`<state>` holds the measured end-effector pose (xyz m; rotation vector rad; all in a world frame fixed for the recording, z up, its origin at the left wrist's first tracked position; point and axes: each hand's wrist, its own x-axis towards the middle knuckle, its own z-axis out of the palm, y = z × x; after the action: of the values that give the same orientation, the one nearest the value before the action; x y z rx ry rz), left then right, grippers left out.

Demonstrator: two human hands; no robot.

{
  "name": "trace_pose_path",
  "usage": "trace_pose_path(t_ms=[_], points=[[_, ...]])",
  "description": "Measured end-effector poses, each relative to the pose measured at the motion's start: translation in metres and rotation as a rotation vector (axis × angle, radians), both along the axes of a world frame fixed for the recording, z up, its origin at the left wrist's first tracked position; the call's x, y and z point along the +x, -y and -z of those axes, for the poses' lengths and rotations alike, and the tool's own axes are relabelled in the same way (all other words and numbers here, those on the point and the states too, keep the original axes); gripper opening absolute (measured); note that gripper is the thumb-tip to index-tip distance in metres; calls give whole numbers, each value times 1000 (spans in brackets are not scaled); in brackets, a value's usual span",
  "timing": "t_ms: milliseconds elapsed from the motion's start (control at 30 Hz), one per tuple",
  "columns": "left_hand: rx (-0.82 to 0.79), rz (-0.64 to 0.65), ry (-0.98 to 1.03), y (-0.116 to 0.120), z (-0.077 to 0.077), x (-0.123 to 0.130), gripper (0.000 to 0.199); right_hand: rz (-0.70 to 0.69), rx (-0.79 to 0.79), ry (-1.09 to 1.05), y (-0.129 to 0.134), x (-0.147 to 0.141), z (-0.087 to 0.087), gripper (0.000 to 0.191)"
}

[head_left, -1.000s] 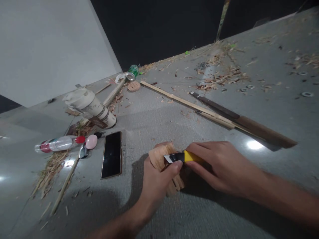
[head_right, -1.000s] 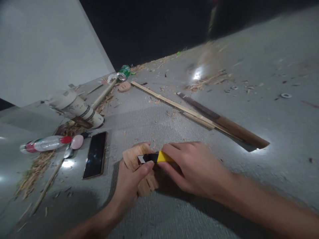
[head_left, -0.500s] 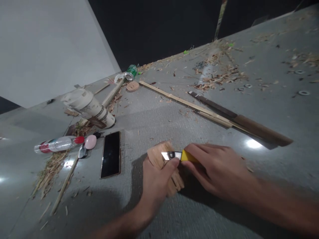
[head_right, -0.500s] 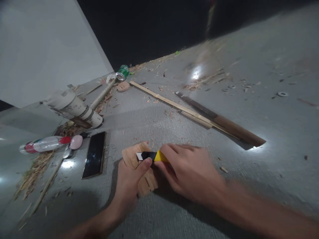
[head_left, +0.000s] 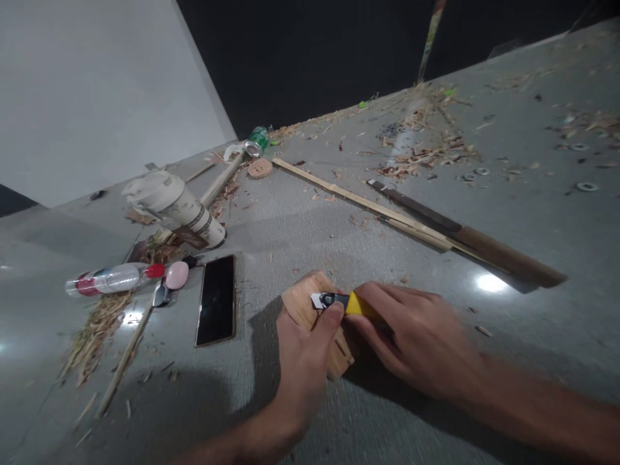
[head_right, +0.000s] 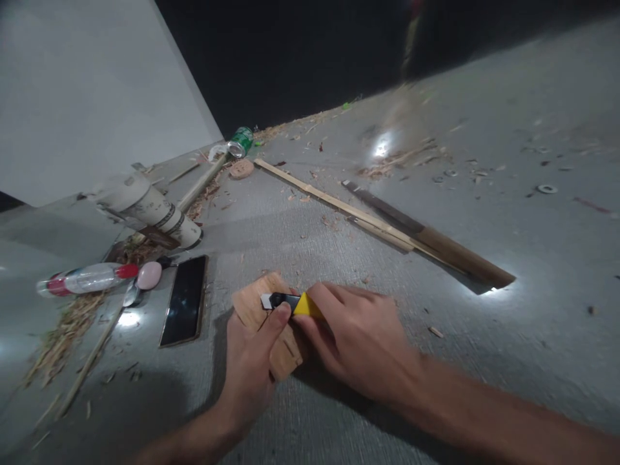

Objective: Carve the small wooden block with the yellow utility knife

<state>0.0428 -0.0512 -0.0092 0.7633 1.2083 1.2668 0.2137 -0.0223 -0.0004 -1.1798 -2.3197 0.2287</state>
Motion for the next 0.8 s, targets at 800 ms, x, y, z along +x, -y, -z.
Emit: trace_pose_path(t_ms=[800], points=[[36, 135, 221, -10, -1, -9, 59, -182, -166, -34, -23, 19, -4, 34]])
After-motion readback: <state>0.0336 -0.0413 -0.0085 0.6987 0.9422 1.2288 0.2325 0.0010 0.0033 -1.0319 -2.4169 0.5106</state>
